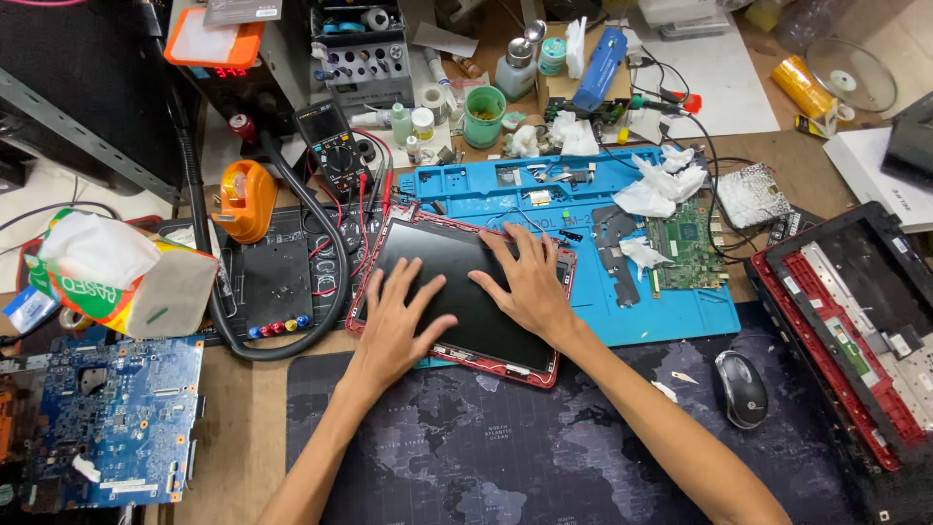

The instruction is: Assembling a laptop screen by carefully aligning and snapping the plastic bezel onto the display panel.

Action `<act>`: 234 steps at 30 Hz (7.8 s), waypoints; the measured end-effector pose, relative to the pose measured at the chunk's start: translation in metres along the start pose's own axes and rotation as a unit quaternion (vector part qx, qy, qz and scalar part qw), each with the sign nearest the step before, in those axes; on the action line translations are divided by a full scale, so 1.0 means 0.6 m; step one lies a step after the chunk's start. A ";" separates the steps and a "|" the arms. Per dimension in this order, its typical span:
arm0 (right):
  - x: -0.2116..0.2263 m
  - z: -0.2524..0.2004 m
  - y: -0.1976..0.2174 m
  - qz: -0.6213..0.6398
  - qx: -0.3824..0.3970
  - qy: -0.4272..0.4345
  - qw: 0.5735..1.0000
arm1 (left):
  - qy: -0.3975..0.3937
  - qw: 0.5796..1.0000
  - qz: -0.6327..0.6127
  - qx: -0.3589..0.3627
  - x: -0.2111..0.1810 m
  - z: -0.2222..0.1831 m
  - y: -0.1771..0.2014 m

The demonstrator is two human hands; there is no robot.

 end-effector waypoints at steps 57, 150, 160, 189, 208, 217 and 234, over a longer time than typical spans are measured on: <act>-0.370 -0.346 0.540 -0.099 -0.208 -0.311 0.922 | -0.221 0.939 -0.259 0.041 -0.569 0.272 -0.339; -0.025 0.005 0.191 0.228 -0.013 -0.252 0.940 | 0.391 0.652 -0.624 0.181 -0.133 0.036 -0.081; -0.090 -0.053 0.185 0.126 0.064 -0.288 0.947 | 0.534 0.571 -0.612 0.118 0.030 -0.032 0.002; -0.085 -0.070 0.158 0.136 0.084 -0.306 0.939 | 0.295 0.952 -0.043 0.069 0.101 0.078 0.051; -0.087 -0.062 0.135 0.147 0.052 -0.309 0.938 | 0.263 0.959 0.089 0.052 0.131 0.082 0.004; -0.092 -0.057 0.139 0.151 0.034 -0.319 0.935 | 0.260 0.961 0.088 0.038 0.139 0.084 -0.004; -0.096 -0.056 0.140 0.160 0.010 -0.299 0.941 | 0.246 0.965 0.088 0.033 0.146 0.101 -0.016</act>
Point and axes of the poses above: each hand's wrist, its own z-axis towards the middle knuckle, its own y-axis out of the back of the hand, x = y × z, the point moved 6 cm from there along z, towards the middle knuckle, and after that the axes turned 10 degrees about -x, right-handed, at the moved point
